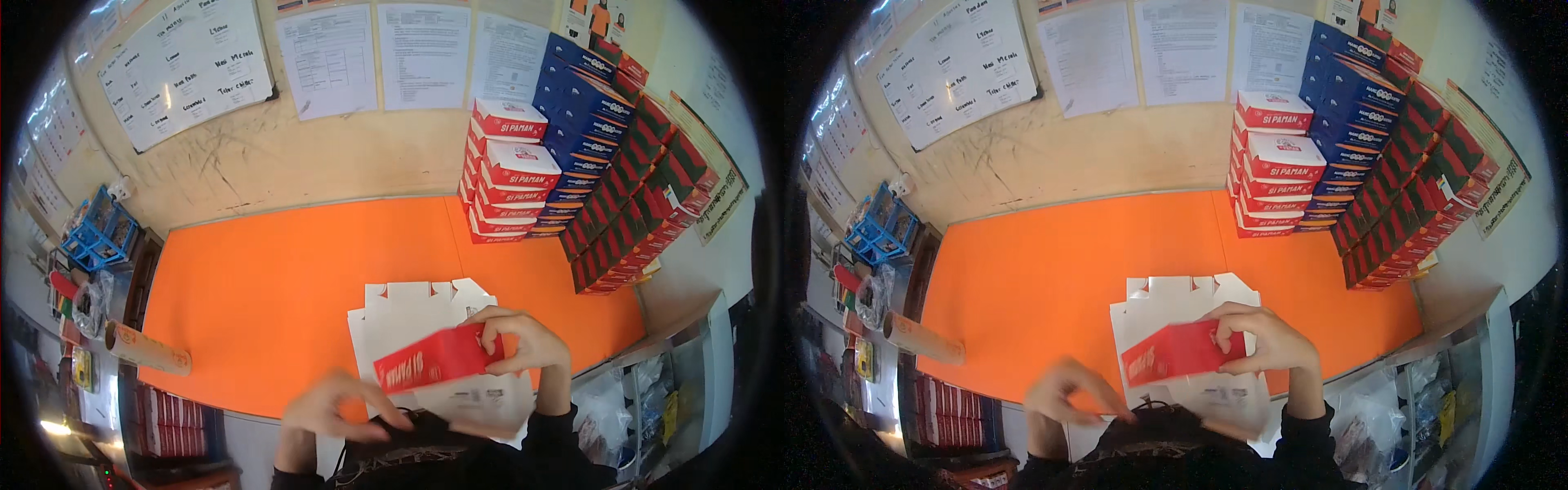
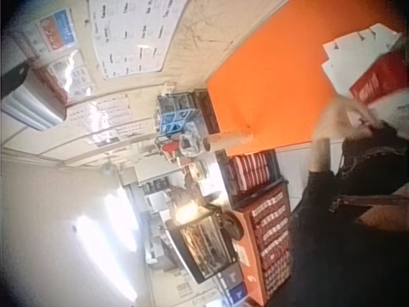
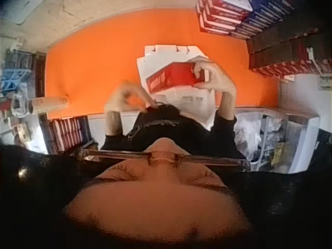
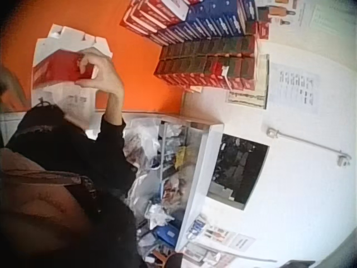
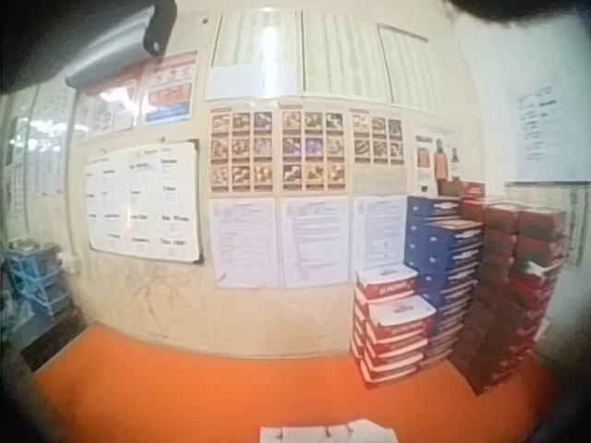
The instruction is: The person folds and assembles cardboard boxes by hand on an orange tabletop, taking them from a stack and placing finished boxes into a separate pile.
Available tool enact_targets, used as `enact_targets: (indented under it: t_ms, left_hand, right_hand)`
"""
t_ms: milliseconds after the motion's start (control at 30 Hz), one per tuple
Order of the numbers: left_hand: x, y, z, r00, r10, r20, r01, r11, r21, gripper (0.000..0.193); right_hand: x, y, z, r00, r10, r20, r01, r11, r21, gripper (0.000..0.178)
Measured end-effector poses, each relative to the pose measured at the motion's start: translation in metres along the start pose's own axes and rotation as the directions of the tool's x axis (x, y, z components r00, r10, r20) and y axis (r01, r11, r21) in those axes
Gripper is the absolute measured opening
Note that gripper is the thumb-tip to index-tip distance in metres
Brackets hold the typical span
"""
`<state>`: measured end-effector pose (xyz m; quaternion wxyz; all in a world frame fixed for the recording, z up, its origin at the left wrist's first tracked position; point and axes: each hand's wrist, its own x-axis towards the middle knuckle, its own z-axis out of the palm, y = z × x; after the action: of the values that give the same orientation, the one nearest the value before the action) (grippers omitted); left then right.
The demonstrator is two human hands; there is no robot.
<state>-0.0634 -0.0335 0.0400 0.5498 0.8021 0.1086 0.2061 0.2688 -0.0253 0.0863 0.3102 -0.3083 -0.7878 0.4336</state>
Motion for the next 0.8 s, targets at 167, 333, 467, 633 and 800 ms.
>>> enact_targets:
  t_ms: [167, 333, 467, 633, 800]
  left_hand:
    - [0.068, 0.028, 0.006, 1.000, -0.017, -0.013, 0.014, 0.971, -0.239, 0.108]
    - [0.049, 0.002, -0.001, 0.920, -0.115, -0.375, 0.026, 0.972, -0.234, 0.110]
    - [0.060, 0.013, 0.010, 0.846, -0.034, -0.532, 0.257, 0.900, 0.352, 0.093]
    - [0.044, 0.004, 0.015, 0.953, -0.137, -0.268, 0.178, 0.975, 0.132, 0.096]
    - [0.058, 0.000, 0.047, 0.873, -0.027, -0.488, -0.068, 0.982, -0.177, 0.144]
  right_hand:
    - [0.032, -0.011, 0.020, 0.892, -0.233, 0.386, 0.200, 0.972, 0.124, 0.024]
    - [0.002, 0.007, 0.025, 0.998, -0.022, -0.060, 0.049, 0.862, 0.505, 0.075]
    - [0.011, -0.014, 0.057, 0.998, -0.061, -0.010, 0.053, 0.926, -0.373, 0.067]
    - [-0.023, -0.011, 0.026, 0.920, -0.390, -0.039, 0.314, 0.793, -0.522, 0.041]
    - [-0.002, -0.043, 0.046, 0.895, -0.408, 0.183, 0.443, 0.861, -0.249, 0.040]
